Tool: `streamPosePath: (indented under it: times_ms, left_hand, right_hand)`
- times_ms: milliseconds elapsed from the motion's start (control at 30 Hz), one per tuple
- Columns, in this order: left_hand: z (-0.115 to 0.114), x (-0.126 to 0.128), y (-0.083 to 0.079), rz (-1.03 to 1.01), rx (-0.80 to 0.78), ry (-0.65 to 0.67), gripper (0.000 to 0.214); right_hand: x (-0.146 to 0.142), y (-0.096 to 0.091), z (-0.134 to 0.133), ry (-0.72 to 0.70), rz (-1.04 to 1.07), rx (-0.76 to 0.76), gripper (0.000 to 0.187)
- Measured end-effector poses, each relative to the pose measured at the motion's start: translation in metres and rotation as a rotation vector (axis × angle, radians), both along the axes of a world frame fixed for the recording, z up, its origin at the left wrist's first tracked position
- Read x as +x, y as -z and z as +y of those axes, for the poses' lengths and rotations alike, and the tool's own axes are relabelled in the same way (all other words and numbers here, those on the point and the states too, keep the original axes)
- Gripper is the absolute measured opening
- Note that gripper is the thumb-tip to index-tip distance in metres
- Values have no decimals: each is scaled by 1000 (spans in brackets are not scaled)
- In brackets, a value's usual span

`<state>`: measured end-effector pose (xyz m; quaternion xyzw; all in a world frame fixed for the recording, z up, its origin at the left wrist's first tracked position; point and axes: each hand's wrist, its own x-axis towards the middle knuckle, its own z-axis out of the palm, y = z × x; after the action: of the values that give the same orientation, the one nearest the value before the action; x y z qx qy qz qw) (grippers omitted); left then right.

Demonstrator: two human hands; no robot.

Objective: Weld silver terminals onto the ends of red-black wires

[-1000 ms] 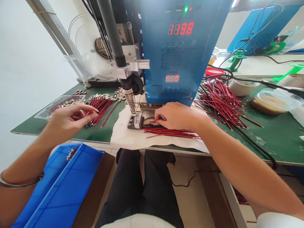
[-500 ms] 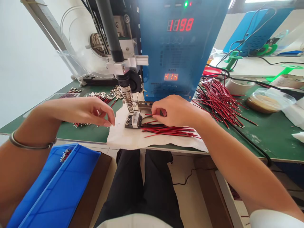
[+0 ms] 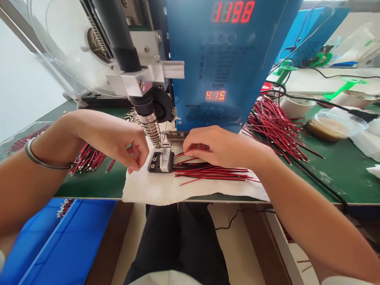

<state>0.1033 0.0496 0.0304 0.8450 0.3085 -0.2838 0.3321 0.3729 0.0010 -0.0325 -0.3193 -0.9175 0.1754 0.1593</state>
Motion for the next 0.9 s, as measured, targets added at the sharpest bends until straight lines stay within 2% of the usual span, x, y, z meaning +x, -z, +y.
streamPosePath:
  times_ms: [167, 267, 367, 467, 567, 633, 900]
  left_hand:
    - [2, -8, 11, -117, -58, 13, 11]
    - [5, -15, 19, -191, -103, 5, 10]
    - [7, -19, 26, -242, -143, -5, 10]
    - [9, -21, 31, -276, -193, -20, 10]
    - [9, -21, 34, -314, -277, -81, 12]
    - [8, -21, 35, -329, -306, -113, 12]
    - [8, -19, 38, -371, -262, -102, 10]
  right_hand:
    - [-3, 0, -4, 10, 13, -22, 27]
    - [-6, -2, -4, 16, 16, -85, 30]
    - [-10, -9, -1, 19, -12, -170, 35]
    - [-13, -20, 5, 5, -62, -189, 35]
    - [-16, -27, 10, -9, -90, -155, 31]
    - [-16, -27, 11, -3, -37, -123, 29]
    - [-25, 3, 1, 36, 268, 119, 16]
